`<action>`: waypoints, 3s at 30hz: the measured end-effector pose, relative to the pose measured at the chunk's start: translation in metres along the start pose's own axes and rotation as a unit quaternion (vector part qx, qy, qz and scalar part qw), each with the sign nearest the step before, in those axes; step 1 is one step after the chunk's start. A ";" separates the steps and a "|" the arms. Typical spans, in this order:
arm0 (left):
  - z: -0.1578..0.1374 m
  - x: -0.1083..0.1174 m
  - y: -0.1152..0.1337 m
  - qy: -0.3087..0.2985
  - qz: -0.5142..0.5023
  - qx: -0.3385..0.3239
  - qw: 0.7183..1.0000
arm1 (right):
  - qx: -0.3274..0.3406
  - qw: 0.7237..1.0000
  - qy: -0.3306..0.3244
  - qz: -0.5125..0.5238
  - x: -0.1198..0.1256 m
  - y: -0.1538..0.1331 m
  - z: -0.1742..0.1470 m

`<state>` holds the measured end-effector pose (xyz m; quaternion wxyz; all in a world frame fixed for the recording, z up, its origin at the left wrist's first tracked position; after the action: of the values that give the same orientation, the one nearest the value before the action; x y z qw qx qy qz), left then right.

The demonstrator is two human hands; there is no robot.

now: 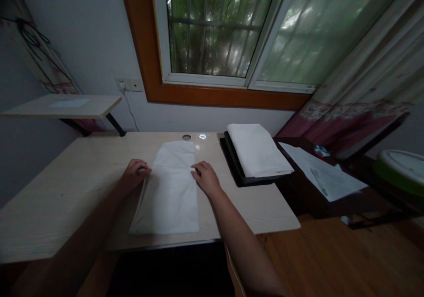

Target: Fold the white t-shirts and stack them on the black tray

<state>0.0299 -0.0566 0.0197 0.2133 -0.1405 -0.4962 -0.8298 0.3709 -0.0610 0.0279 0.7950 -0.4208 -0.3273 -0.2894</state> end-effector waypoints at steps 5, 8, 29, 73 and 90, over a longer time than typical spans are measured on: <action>-0.006 -0.007 0.002 0.001 0.011 -0.008 1.000 | 0.006 1.000 -0.003 -0.028 -0.001 -0.001 0.000; -0.006 -0.009 0.002 -0.009 0.008 0.027 1.000 | 0.004 1.000 -0.006 -0.028 -0.002 0.000 -0.001; -0.003 -0.002 0.005 0.040 -0.015 0.222 0.974 | -0.001 0.999 -0.026 -0.030 -0.006 0.005 0.000; -0.046 -0.065 0.066 -0.148 0.284 -0.064 0.945 | 0.020 0.994 -0.062 -0.090 -0.057 -0.093 -0.028; -0.033 0.004 0.002 -0.107 0.387 0.038 0.915 | -0.059 0.964 -0.134 -0.222 -0.013 -0.022 -0.022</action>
<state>0.0265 -0.0877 0.0070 0.4690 -0.4010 -0.4541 -0.6427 0.3526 -0.0883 0.0186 0.6335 -0.4190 -0.4983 -0.4182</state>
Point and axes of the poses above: each hand's wrist, its own z-axis towards the middle knuckle, its own x-axis out of the back of the hand, y = z × x, the point moved 4 cm from there along z, towards the middle knuckle, and after that the axes turned 7 degrees about -z, right-handed, at the moved point
